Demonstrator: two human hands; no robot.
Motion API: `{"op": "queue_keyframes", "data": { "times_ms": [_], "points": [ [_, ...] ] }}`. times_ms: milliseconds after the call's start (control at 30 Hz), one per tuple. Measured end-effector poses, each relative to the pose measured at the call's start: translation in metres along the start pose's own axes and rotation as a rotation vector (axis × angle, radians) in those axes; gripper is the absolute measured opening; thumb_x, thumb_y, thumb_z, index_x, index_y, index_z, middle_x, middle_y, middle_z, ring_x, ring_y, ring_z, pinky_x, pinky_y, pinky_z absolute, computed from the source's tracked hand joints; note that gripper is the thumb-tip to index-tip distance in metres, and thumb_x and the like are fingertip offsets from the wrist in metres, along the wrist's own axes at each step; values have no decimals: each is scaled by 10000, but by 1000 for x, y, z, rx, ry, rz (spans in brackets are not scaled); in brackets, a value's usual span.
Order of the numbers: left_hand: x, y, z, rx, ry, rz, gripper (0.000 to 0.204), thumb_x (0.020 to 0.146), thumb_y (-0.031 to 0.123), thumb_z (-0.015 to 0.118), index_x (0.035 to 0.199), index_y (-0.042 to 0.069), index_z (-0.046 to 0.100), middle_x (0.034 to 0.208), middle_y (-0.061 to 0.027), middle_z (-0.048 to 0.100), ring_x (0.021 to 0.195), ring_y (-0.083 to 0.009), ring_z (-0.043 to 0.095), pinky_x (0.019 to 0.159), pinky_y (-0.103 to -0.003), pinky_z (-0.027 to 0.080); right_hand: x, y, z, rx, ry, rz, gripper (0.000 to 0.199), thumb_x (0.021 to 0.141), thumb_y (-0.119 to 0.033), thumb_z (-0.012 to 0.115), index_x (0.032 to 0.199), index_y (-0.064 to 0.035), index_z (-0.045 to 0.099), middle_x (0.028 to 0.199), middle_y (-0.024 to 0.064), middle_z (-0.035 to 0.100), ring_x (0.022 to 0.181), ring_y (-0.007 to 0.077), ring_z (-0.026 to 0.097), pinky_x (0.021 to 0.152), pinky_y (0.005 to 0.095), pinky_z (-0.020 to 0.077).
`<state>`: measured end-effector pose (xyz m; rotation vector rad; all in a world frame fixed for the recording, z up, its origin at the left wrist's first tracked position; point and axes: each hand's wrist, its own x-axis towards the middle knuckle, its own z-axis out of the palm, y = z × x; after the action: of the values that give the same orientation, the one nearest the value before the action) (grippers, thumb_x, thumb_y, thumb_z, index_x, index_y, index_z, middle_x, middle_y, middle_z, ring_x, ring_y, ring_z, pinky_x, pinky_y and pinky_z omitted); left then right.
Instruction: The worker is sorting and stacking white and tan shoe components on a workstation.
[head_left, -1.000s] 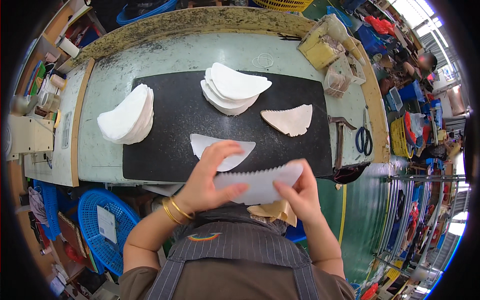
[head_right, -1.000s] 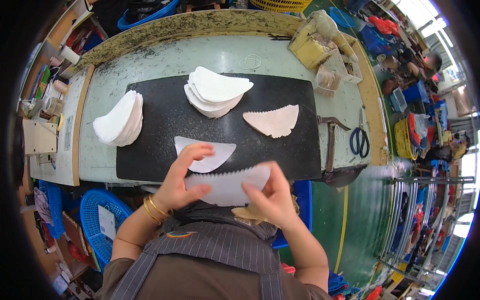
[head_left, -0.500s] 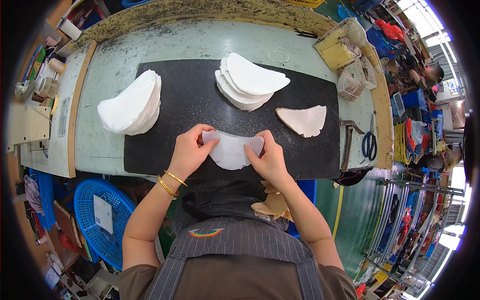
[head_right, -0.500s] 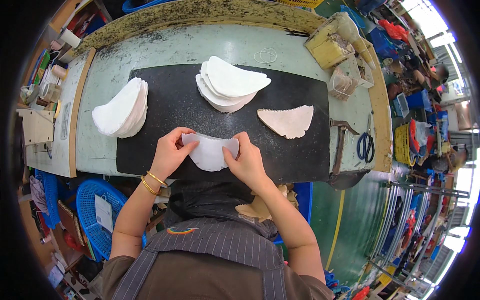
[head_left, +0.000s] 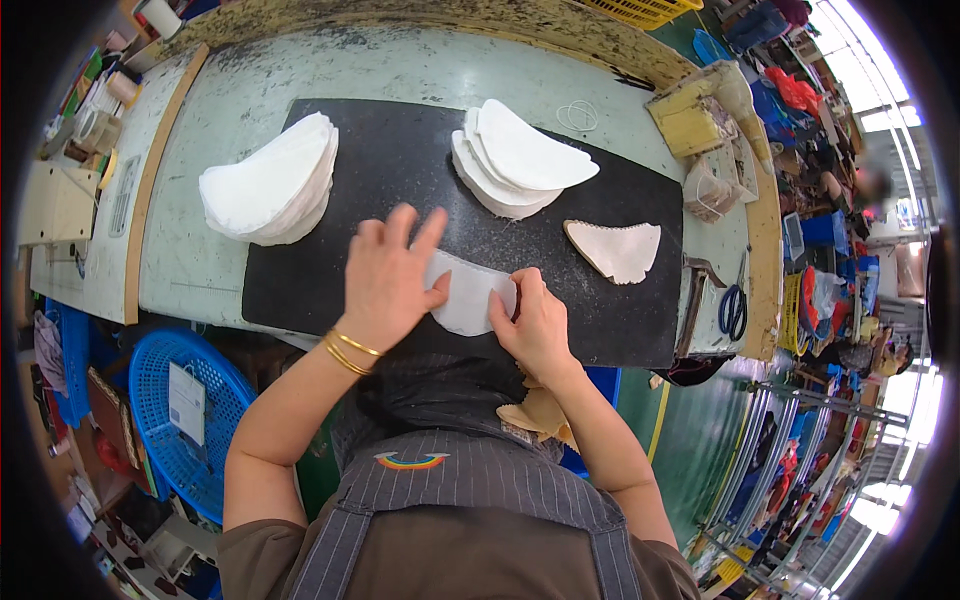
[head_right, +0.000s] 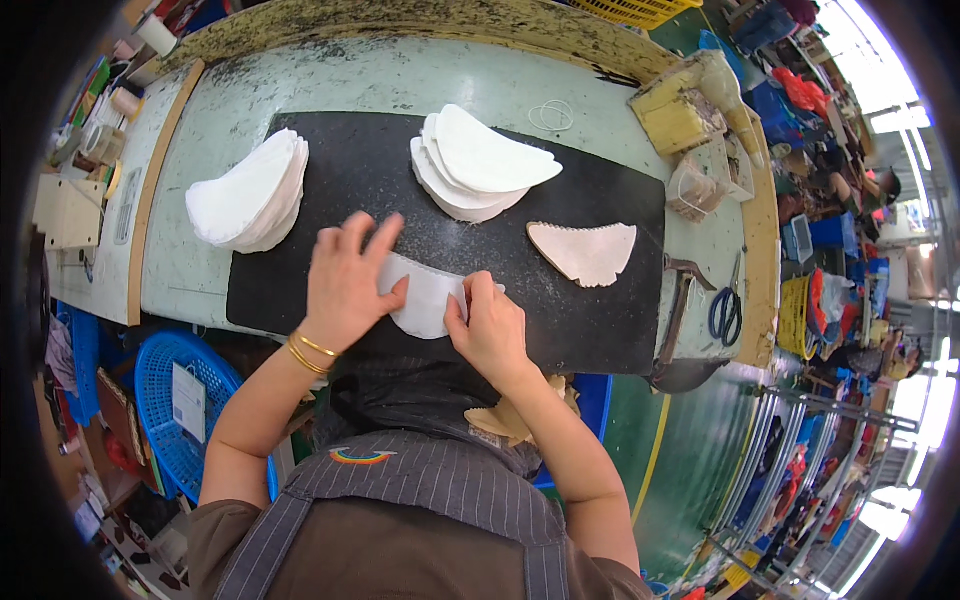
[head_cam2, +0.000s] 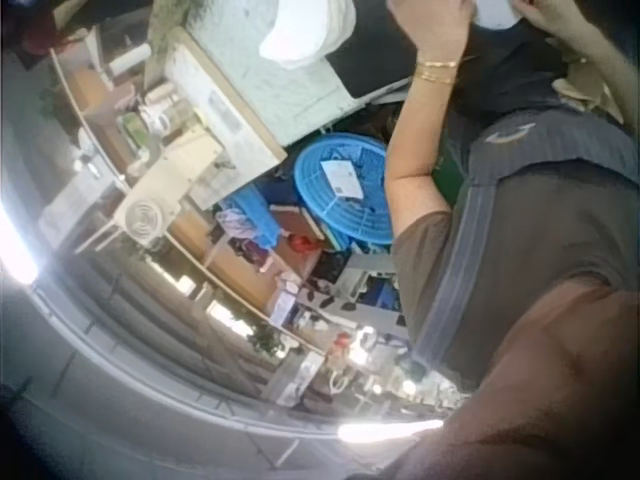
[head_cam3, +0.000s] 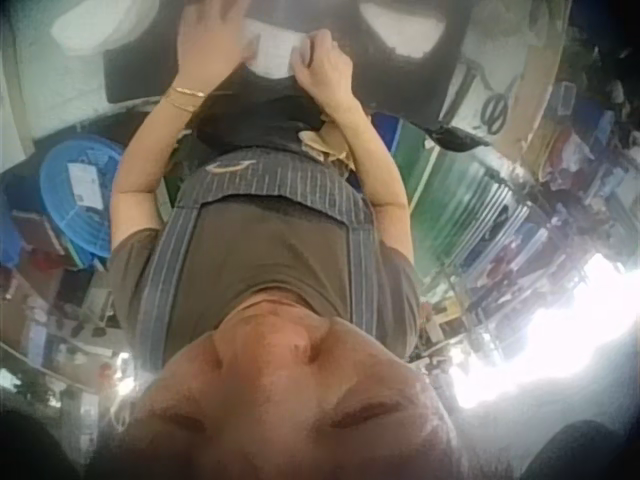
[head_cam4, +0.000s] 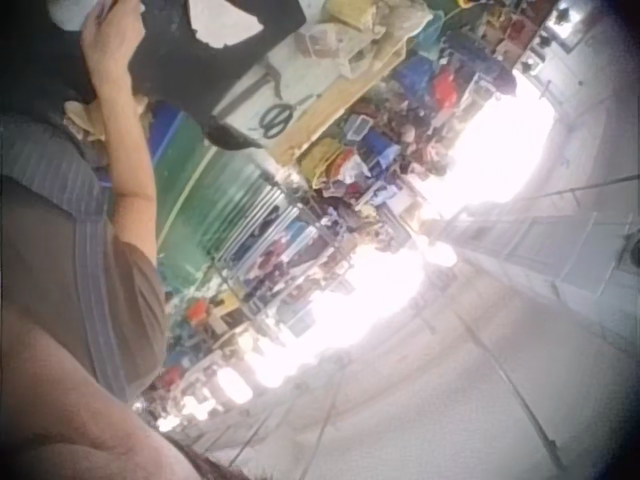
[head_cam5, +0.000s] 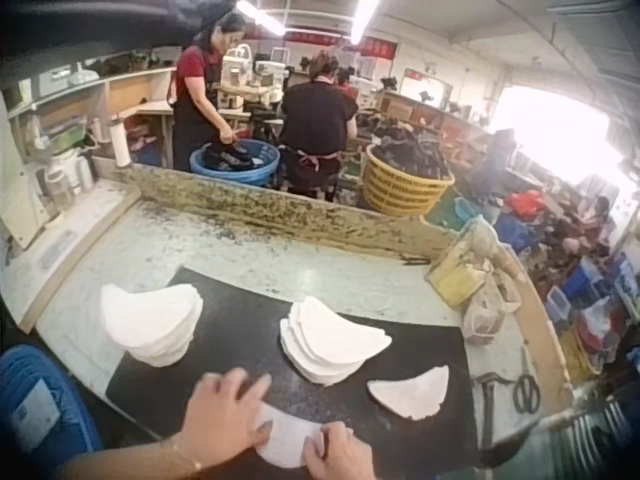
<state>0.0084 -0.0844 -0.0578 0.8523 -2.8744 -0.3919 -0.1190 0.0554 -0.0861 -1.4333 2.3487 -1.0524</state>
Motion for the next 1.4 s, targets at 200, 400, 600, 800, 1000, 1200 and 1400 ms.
{"op": "queue_keyframes", "data": {
  "times_ms": [200,400,600,800,1000,1200,1400],
  "points": [
    [-31,10,16,-191,-28,437,693,757,230,653,1341,-25,382,1450,-192,315,1337,-404,285,1085,-538,218,0,-7,3,-141,73,-111,222,784,-145,645,879,-42,472,696,125,576,627,308,602,544,402,476],
    [-54,4,26,4,13,500,607,774,225,608,1325,39,437,1417,-179,375,1311,-355,357,1074,-543,241,18,21,-46,-409,247,-16,217,771,-146,673,906,-44,538,831,116,566,727,293,594,598,382,480],
    [-56,-50,-75,-8,505,268,448,802,49,497,1246,61,556,1338,-135,496,1236,-352,462,1027,-504,341,101,-14,-32,-351,263,-469,224,795,-119,656,982,-18,583,975,107,596,923,287,560,734,365,478],
    [-30,-128,-67,235,378,-77,766,809,599,531,1320,32,466,1389,-194,413,1331,-428,271,1038,-667,58,110,2,-22,-536,19,-452,425,672,8,593,1095,34,560,1019,140,607,912,306,572,770,366,500],
    [12,-46,-59,-284,645,213,265,765,141,719,983,16,634,1106,-124,613,1029,-322,558,896,-398,444,128,9,-41,-142,64,-343,199,762,-13,617,955,11,654,849,143,667,813,260,635,724,338,509],
    [85,-19,-9,-660,563,176,177,807,98,678,948,-3,645,935,-119,659,858,-258,628,755,-330,499,153,38,-47,441,-193,210,178,739,-109,751,855,9,688,735,51,673,668,94,605,621,233,472],
    [99,-17,-6,-1008,475,-65,122,857,63,628,947,-16,651,862,-92,674,721,-117,623,649,-236,487,162,20,-61,549,-212,334,97,810,-76,691,871,-3,671,749,-1,639,676,59,549,627,209,432]
  ]
}}
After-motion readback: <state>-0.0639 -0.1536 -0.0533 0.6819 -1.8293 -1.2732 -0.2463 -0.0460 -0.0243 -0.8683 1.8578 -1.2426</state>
